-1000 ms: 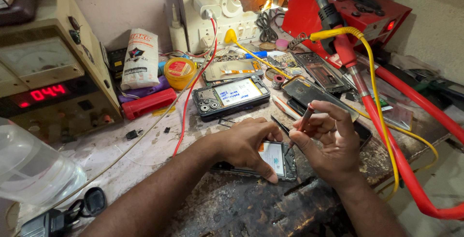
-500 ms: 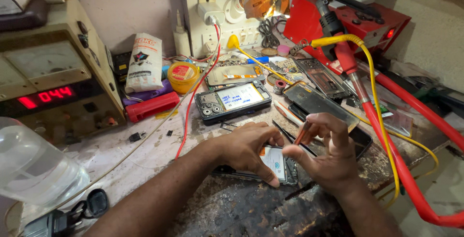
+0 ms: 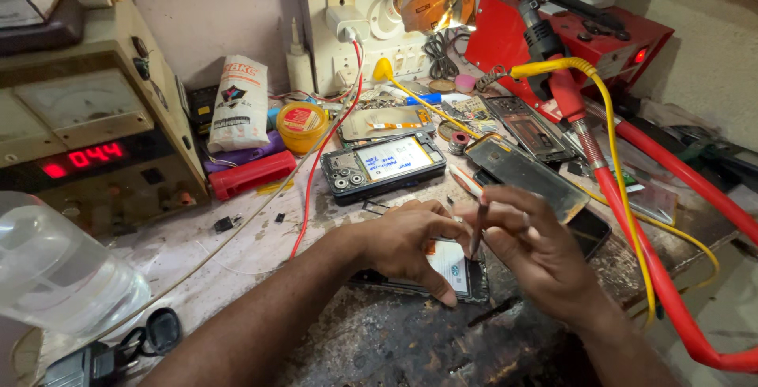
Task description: The person inspects a black smartphone, then uses a small screwdriver to remove screws from the back of a disassembled phone. The person removes the back cover and sets it aside, exposing the internal components.
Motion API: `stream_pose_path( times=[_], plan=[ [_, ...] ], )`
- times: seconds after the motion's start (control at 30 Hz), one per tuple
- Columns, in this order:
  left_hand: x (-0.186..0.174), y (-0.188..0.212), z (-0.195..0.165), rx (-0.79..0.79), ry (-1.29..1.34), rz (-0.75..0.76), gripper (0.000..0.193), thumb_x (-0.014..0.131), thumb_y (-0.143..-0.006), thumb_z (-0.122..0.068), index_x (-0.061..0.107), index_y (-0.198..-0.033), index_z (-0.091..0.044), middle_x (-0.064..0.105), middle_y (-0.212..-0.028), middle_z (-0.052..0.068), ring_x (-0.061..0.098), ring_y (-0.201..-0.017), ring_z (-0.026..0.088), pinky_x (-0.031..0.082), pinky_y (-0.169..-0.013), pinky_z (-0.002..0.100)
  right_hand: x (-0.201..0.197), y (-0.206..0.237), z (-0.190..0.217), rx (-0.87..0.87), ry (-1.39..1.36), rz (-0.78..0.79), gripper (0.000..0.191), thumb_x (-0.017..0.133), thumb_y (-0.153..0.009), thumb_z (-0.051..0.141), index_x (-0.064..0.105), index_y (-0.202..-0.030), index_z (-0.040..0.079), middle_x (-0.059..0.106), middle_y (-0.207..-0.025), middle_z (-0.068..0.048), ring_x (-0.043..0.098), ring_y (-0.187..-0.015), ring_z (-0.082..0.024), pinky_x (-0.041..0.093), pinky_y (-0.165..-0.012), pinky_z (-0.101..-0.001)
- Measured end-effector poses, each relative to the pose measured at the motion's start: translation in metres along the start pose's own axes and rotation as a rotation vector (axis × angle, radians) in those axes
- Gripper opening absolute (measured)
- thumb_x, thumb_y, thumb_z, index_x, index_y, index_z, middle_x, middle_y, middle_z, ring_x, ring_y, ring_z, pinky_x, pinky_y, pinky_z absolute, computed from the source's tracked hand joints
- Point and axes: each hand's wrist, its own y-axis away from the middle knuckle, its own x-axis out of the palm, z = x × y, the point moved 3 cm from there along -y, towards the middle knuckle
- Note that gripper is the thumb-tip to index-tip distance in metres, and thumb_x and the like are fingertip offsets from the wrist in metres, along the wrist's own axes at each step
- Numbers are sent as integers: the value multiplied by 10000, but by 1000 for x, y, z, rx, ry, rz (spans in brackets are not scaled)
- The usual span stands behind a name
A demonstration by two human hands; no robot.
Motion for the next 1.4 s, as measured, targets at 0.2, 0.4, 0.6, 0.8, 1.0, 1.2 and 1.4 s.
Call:
stream_pose_path(
  times=[0.2,0.4,0.6,0.8,1.0,1.2,1.4],
  plan=[
    [0,1,-3,58,-4,-32,659,892,-608,-574,731,-1176,-281,660,-1157,27,647,-1019,223,535,-863,371,2,-3,2,-99,-211,-13,350,588,-1038,5,457,-1345,110,731,-1147,-141,721,-997,-199,618,-893,-359],
    [-1,2,-1,47,-24,-19,646,904,-619,-539,717,-1172,-261,644,-1128,55,621,-1041,239,513,-850,390,4,2,-6,-142,-115,-168,529,686,-995,-10,387,-1406,138,639,-1085,-129,669,-991,-186,604,-898,-352],
    [0,1,2,168,49,-43,611,889,-663,-528,709,-1174,-246,690,-1208,46,615,-1177,250,534,-927,377,-2,3,-11,-182,76,-229,649,758,-947,4,366,-1442,153,609,-1026,-104,634,-937,-148,563,-874,-295],
    [0,1,3,122,31,-33,601,897,-643,-509,734,-1165,-256,669,-1204,73,610,-1200,272,520,-964,389,4,10,-5,-251,162,-199,683,686,-888,28,334,-1464,129,614,-1162,-128,638,-1065,-185,550,-980,-326],
    [-1,0,4,155,5,-59,473,871,-735,-441,749,-1141,-232,706,-1150,65,634,-1152,273,503,-953,401,7,9,-4,-174,-33,-163,601,584,-953,-71,322,-1462,113,633,-1275,-162,651,-1173,-220,553,-1010,-344],
    [-3,-7,-6,60,-39,-119,252,801,-794,-299,789,-1036,-231,713,-1006,69,678,-1050,253,522,-917,384,4,12,-4,-192,-111,-309,566,600,-994,-86,343,-1457,115,715,-1154,-189,735,-1068,-242,630,-969,-375],
    [-3,-6,-39,-110,-344,-181,144,796,-735,-242,816,-873,-277,718,-944,32,672,-998,236,506,-850,457,-4,14,-4,-176,-138,-409,601,608,-988,-79,330,-1483,116,693,-1157,-206,737,-1037,-236,625,-943,-376]
  ],
)
